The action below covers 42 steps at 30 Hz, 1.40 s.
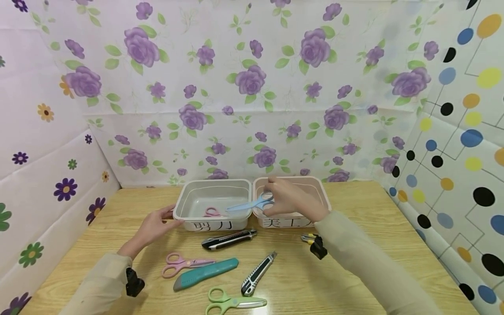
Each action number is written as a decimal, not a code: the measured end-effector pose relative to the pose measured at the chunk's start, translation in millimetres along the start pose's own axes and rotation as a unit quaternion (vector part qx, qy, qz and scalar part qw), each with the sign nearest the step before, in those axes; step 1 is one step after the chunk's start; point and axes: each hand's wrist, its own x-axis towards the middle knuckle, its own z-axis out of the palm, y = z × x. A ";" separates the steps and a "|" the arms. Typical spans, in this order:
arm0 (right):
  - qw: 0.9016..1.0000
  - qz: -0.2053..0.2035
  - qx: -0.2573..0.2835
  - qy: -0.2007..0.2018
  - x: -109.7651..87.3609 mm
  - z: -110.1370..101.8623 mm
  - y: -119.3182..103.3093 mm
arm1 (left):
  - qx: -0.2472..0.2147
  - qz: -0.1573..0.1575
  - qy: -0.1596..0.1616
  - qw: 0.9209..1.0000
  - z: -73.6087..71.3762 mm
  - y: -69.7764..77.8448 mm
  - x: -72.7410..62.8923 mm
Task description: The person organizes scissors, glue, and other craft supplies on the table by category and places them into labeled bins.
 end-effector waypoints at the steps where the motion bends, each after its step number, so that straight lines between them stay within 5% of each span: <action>1: 1.000 -0.004 0.002 0.001 3.9 0.5 -0.7 | 0.001 0.001 0.000 1.000 0.1 -0.1 0.3; 19: 1.000 -0.010 0.004 0.021 55.8 22.1 -7.4 | -0.002 -0.002 0.001 1.000 -2.7 0.6 1.0; 30: 0.999 -0.038 -0.006 0.028 64.8 33.4 -14.9 | -0.002 0.004 0.004 1.000 -2.3 1.7 -0.6; 42: 1.000 -0.007 -0.003 0.017 67.5 44.2 -21.4 | 0.000 -0.001 0.005 1.000 -0.7 2.8 0.0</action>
